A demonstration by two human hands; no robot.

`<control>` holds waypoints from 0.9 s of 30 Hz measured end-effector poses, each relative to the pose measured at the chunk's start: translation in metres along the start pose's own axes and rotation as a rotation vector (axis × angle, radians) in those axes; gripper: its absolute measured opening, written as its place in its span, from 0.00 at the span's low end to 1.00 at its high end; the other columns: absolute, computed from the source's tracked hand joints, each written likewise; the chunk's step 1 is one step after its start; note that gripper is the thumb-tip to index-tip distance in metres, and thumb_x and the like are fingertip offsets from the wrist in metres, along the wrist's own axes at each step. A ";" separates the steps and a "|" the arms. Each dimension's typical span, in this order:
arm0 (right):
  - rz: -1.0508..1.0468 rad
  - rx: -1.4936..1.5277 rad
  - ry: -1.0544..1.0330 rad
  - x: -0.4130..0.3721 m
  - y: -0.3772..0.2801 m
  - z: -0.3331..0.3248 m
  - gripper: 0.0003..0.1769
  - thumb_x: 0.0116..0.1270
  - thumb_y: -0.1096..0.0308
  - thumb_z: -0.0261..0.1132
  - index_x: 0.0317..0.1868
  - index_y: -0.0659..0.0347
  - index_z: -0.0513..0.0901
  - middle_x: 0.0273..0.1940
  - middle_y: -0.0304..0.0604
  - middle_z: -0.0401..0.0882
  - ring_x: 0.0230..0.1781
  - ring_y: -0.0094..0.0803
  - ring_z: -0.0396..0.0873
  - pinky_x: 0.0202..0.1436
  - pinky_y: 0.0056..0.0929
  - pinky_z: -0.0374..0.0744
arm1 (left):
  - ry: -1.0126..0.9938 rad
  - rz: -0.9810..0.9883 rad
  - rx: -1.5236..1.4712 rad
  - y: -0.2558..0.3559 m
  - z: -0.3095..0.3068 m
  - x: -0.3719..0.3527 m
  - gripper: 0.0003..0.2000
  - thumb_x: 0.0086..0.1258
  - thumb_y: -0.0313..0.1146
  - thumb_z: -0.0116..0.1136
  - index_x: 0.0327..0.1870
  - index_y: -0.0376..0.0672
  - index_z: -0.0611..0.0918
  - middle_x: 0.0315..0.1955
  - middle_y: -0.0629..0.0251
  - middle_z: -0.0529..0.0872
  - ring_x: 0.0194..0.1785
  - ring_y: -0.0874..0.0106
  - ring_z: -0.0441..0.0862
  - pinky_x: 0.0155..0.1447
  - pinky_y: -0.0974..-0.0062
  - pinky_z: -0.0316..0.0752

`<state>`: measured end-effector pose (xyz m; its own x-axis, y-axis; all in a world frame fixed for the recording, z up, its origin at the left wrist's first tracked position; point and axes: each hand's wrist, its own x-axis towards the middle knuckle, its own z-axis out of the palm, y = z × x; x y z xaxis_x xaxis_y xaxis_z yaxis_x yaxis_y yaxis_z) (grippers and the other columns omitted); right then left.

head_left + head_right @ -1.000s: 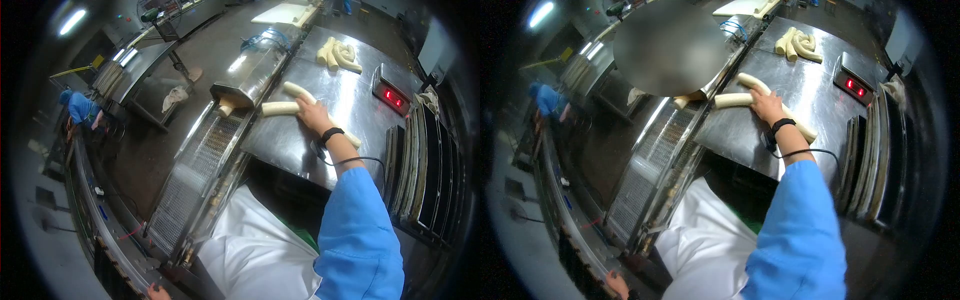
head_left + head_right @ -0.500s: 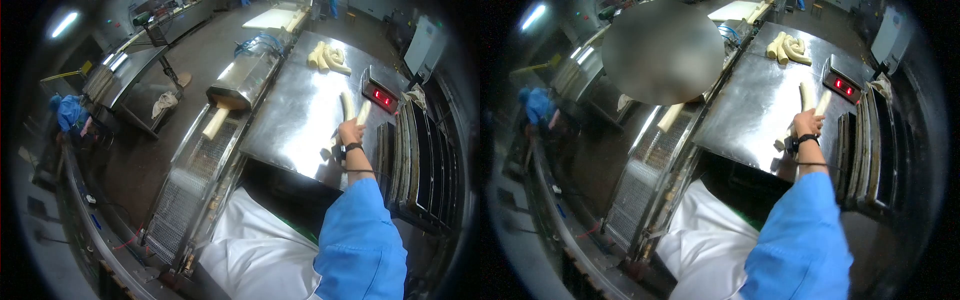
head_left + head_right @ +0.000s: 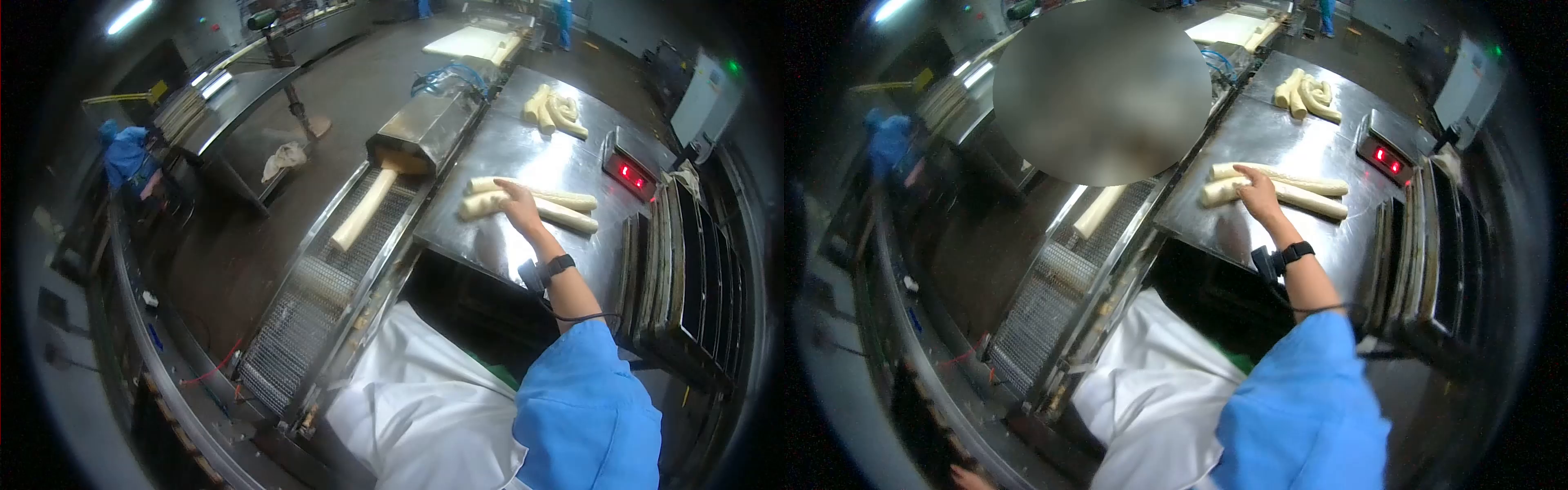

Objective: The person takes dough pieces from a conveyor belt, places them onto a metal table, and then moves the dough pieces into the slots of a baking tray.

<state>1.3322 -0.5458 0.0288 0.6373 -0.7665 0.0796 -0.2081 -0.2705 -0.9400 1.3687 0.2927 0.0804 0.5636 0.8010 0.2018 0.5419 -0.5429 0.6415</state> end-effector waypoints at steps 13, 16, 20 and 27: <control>0.185 -1.256 0.111 -0.053 0.000 -0.122 0.41 0.51 0.42 0.70 0.62 0.54 0.72 0.58 0.57 0.72 0.63 0.49 0.67 0.66 0.65 0.56 | -0.509 0.562 -0.302 0.119 0.125 -0.061 0.20 0.65 0.22 0.57 0.60 0.38 0.77 0.52 0.54 0.84 0.57 0.65 0.80 0.61 0.70 0.72; 0.204 -1.208 0.122 -0.033 0.031 -0.153 0.43 0.50 0.41 0.71 0.63 0.56 0.71 0.59 0.58 0.70 0.64 0.55 0.65 0.66 0.60 0.60 | -0.646 0.695 -0.309 0.164 0.159 -0.098 0.19 0.62 0.25 0.57 0.57 0.38 0.79 0.52 0.52 0.84 0.57 0.60 0.81 0.62 0.68 0.72; 0.105 -0.945 0.314 -0.016 0.127 -0.177 0.48 0.52 0.38 0.70 0.65 0.63 0.69 0.59 0.60 0.70 0.63 0.57 0.65 0.67 0.54 0.61 | -0.711 0.941 -0.284 0.226 0.183 -0.151 0.20 0.63 0.30 0.60 0.58 0.39 0.79 0.55 0.48 0.81 0.58 0.53 0.78 0.62 0.63 0.72; 0.220 -1.382 -0.041 -0.055 0.046 -0.125 0.56 0.58 0.39 0.66 0.74 0.68 0.52 0.66 0.71 0.60 0.68 0.59 0.62 0.71 0.55 0.59 | -0.800 1.121 -0.084 0.252 0.256 -0.213 0.28 0.63 0.39 0.61 0.63 0.35 0.72 0.55 0.46 0.79 0.58 0.50 0.76 0.63 0.58 0.70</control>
<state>1.1947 -0.5887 0.0229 0.5125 -0.8568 -0.0570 -0.8435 -0.5148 0.1531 1.5446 -0.0795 0.0096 0.8862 -0.4279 0.1775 -0.4585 -0.7556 0.4677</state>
